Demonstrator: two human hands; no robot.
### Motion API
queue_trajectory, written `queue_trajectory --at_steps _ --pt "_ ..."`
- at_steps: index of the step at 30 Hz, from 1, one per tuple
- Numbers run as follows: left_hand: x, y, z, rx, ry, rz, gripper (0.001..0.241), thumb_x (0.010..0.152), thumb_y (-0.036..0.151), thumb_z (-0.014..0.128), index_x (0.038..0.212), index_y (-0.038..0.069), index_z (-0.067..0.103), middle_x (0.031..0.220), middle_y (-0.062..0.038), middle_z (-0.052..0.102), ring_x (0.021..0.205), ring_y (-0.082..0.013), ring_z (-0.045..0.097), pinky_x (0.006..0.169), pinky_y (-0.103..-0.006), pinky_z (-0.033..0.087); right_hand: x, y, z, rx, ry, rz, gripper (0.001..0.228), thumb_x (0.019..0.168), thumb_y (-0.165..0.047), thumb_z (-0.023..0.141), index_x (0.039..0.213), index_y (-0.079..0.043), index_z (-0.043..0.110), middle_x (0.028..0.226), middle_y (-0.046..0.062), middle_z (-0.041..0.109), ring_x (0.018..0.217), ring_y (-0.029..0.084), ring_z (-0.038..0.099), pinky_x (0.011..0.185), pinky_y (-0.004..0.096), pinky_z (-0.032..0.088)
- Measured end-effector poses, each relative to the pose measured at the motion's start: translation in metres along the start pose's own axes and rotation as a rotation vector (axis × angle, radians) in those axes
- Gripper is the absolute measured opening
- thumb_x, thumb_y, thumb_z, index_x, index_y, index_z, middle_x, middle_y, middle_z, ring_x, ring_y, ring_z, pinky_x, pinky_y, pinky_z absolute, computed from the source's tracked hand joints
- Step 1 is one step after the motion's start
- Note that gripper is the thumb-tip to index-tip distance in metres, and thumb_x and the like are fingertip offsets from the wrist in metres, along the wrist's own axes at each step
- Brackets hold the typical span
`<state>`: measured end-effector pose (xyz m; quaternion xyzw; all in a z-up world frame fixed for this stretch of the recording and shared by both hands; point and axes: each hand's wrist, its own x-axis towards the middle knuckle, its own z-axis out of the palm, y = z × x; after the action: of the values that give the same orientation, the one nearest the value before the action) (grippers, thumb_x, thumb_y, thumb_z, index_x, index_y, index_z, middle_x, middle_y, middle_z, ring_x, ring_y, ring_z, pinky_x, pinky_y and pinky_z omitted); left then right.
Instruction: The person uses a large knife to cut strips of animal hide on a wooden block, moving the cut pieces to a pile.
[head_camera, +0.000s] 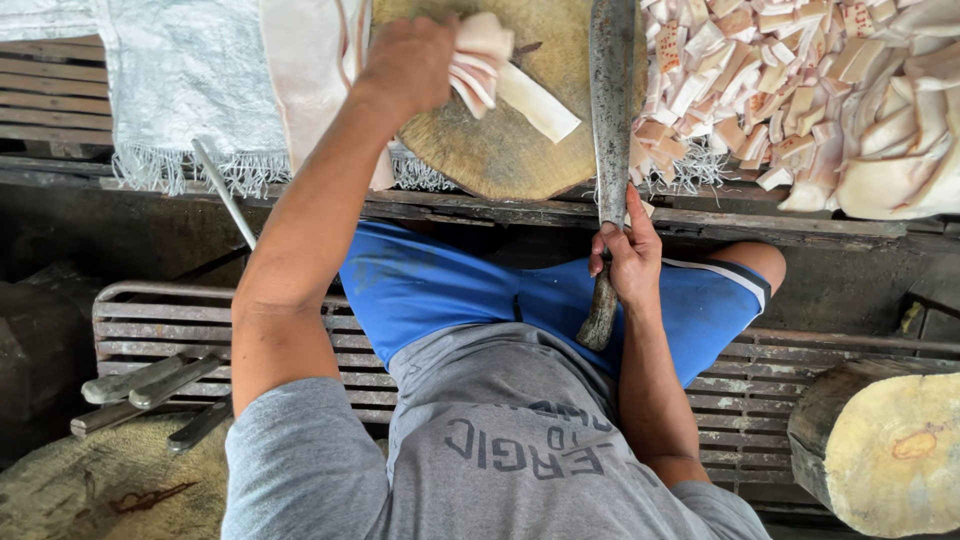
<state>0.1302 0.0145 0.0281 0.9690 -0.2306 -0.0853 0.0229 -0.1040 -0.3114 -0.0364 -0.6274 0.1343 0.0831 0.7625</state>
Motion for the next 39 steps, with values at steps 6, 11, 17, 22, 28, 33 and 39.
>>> queue_trajectory --at_steps 6,11,17,22,28,33,39 --pt "-0.020 0.009 -0.013 -0.121 0.073 -0.270 0.083 0.075 0.010 0.075 0.148 0.000 0.036 0.148 -0.033 0.044 0.141 -0.0477 0.038 0.111 -0.0689 0.028 -0.004 -0.014 0.016 -0.041 0.025 -0.022 0.076 0.096 0.009 0.042 0.168 -0.014 0.028 0.074 0.006 0.056 0.052 0.015 0.053 0.048 0.029 0.048" --pt "-0.011 0.079 0.003 -0.098 0.090 0.211 0.073 0.084 -0.011 0.055 0.153 0.010 0.043 0.160 -0.014 0.035 0.153 -0.0365 0.020 0.121 -0.0613 0.001 -0.007 -0.030 0.021 -0.059 0.016 0.001 0.074 0.098 0.007 0.043 0.167 -0.014 0.028 0.073 0.006 0.056 0.052 0.015 0.052 0.048 0.029 0.048" --pt "0.004 0.103 0.013 -0.087 -0.135 0.079 0.044 0.090 0.005 0.064 0.133 -0.001 0.059 0.134 -0.022 0.056 0.130 -0.0362 0.047 0.116 -0.0532 0.034 -0.009 -0.045 0.026 -0.087 0.028 0.025 0.071 0.100 0.005 0.046 0.166 -0.014 0.030 0.072 0.005 0.056 0.051 0.014 0.052 0.047 0.029 0.047" --pt "-0.012 0.103 0.017 -0.398 -0.161 0.069 0.017 0.100 0.013 0.064 0.112 0.002 0.068 0.110 -0.013 0.068 0.108 -0.0260 0.066 0.093 -0.0405 0.057 -0.015 -0.047 0.023 -0.150 0.041 0.000 0.071 0.099 0.006 0.046 0.166 -0.013 0.030 0.074 0.006 0.058 0.052 0.013 0.053 0.048 0.028 0.048" --pt "-0.042 0.130 0.059 -0.636 0.196 0.063 0.021 0.098 0.024 0.068 0.115 0.013 0.074 0.092 -0.011 0.075 0.076 -0.0267 0.071 0.071 -0.0437 0.058 -0.030 -0.050 0.012 -0.288 0.027 -0.143 0.075 0.099 0.009 0.044 0.168 -0.013 0.026 0.080 0.005 0.060 0.057 0.011 0.053 0.051 0.026 0.048" --pt "-0.026 0.106 0.088 -1.148 -0.138 0.004 0.031 0.101 0.035 0.071 0.116 0.008 0.074 0.092 -0.008 0.075 0.076 -0.0157 0.072 0.062 -0.0315 0.058 -0.043 -0.060 0.008 -0.565 0.083 -0.177 0.069 0.101 0.003 0.051 0.166 -0.011 0.032 0.074 0.006 0.062 0.059 0.012 0.057 0.057 0.028 0.051" --pt "-0.038 0.082 0.075 -1.817 -0.524 -0.200 0.040 0.103 0.034 0.071 0.134 0.009 0.068 0.093 -0.005 0.066 0.070 -0.0100 0.058 0.054 -0.0255 0.046 -0.050 -0.062 0.006 -0.803 0.085 -0.212 0.065 0.100 -0.003 0.057 0.162 -0.012 0.039 0.078 0.015 0.071 0.067 0.021 0.070 0.071 0.034 0.057"
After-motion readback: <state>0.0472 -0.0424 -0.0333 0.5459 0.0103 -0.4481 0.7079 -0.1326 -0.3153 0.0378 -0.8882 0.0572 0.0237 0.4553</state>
